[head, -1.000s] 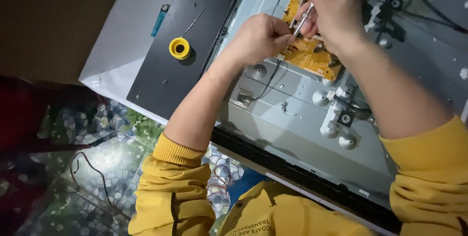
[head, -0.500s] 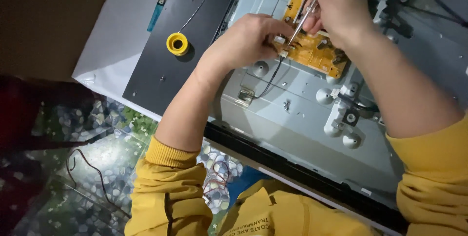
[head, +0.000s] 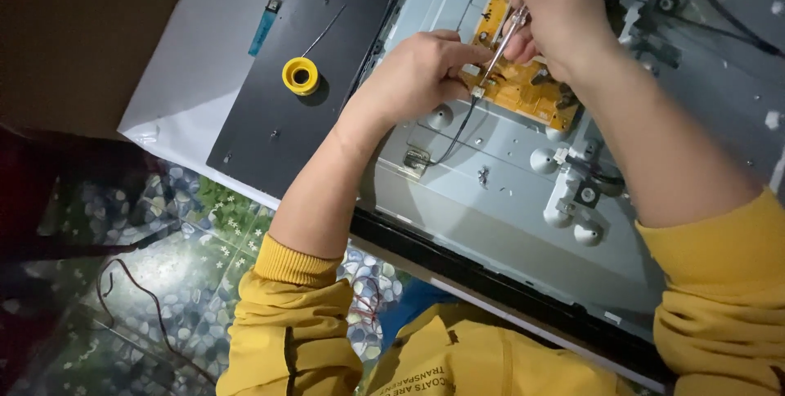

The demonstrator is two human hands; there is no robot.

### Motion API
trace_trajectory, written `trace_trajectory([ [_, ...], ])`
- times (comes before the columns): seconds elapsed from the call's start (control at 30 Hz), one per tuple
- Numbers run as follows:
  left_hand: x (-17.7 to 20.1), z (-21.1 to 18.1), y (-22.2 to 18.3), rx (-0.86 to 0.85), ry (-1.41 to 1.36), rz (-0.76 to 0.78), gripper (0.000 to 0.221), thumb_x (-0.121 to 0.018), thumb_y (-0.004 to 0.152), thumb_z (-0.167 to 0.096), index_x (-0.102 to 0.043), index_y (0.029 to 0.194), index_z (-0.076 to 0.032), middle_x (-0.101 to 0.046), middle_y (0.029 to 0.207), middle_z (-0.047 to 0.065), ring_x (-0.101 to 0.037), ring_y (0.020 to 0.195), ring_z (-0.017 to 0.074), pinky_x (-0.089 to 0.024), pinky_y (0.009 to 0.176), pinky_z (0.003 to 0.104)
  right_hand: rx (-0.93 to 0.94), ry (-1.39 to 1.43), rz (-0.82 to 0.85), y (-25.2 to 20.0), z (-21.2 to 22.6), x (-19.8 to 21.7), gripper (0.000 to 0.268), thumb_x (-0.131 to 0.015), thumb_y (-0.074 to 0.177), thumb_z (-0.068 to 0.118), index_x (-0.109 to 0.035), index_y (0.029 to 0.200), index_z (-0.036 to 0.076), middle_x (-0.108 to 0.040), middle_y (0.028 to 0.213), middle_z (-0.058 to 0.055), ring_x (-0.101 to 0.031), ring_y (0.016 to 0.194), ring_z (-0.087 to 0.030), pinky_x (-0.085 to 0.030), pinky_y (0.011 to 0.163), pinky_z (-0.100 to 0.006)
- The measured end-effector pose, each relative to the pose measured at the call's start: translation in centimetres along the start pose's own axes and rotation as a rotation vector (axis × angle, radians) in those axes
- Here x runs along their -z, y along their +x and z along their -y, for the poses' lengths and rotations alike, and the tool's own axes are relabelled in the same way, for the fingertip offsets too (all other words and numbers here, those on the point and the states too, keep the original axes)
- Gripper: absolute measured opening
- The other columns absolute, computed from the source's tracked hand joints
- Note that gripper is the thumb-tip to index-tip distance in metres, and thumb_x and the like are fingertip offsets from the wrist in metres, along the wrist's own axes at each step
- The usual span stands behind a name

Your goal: Disassembling a television to remove the internal power supply board for repair or replacement.

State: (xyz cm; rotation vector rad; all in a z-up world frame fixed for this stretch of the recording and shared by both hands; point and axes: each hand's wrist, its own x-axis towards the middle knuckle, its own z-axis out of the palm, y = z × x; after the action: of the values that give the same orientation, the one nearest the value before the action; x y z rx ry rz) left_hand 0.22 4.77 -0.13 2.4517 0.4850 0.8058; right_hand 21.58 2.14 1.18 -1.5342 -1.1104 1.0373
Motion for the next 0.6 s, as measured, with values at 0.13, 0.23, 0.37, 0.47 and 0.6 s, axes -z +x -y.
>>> trace_trajectory([
  [0.13, -0.1, 0.0, 0.0, 0.017, -0.007, -0.006, 0.047, -0.085, 0.064, 0.001, -0.079, 0.11, -0.004, -0.065, 0.077, 0.006, -0.058, 0.059, 0.0185, -0.051, 0.06, 0.031, -0.062, -0.022, -0.015, -0.4, 0.4, -0.3, 0.025, -0.052, 0.11, 0.019, -0.059, 0.097, -0.001, -0.061, 0.069, -0.01, -0.059, 0.043, -0.014, -0.047, 0.034, -0.024],
  [0.23, 0.0, -0.2, 0.0, 0.013, -0.009, -0.015, 0.046, -0.085, 0.067, 0.0, -0.078, 0.112, -0.004, -0.066, 0.078, 0.006, -0.06, 0.06, 0.0173, -0.052, 0.061, 0.03, -0.044, -0.006, 0.004, -0.2, 0.0, -0.1, 0.03, -0.052, 0.111, 0.021, -0.059, 0.091, -0.001, -0.061, 0.067, -0.012, -0.059, 0.042, -0.015, -0.048, 0.033, -0.024],
  [0.37, 0.1, -0.6, -0.6, 0.073, 0.01, -0.046, 0.058, -0.09, 0.064, 0.001, -0.076, 0.119, -0.009, -0.066, 0.081, 0.004, -0.063, 0.063, 0.0152, -0.055, 0.064, 0.03, -0.055, -0.06, 0.049, -0.3, 0.6, 0.1, 0.023, -0.049, 0.111, 0.018, -0.056, 0.1, -0.001, -0.062, 0.07, -0.011, -0.061, 0.045, -0.013, -0.051, 0.036, -0.022],
  [0.47, -0.2, -1.4, -1.3, 0.127, 0.004, -0.05, 0.061, -0.082, 0.06, 0.006, -0.073, 0.118, -0.011, -0.065, 0.093, 0.004, -0.064, 0.072, 0.019, -0.057, 0.068, 0.031, -0.138, 0.107, 0.032, 0.3, -0.3, 0.9, 0.027, -0.05, 0.109, 0.029, -0.054, 0.104, 0.003, -0.063, 0.075, -0.009, -0.059, 0.045, -0.014, -0.046, 0.037, -0.024],
  [0.6, -1.8, -3.8, -2.6, 0.251, 0.154, -0.198, 0.017, -0.082, 0.071, -0.016, -0.07, 0.08, -0.007, -0.06, 0.089, 0.007, -0.061, 0.075, 0.0238, -0.053, 0.07, 0.034, 0.0, 0.064, -0.024, -0.7, 0.9, 1.6, 0.019, -0.051, 0.114, 0.025, -0.055, 0.103, 0.01, -0.06, 0.074, -0.002, -0.055, 0.05, -0.008, -0.041, 0.041, -0.021],
])
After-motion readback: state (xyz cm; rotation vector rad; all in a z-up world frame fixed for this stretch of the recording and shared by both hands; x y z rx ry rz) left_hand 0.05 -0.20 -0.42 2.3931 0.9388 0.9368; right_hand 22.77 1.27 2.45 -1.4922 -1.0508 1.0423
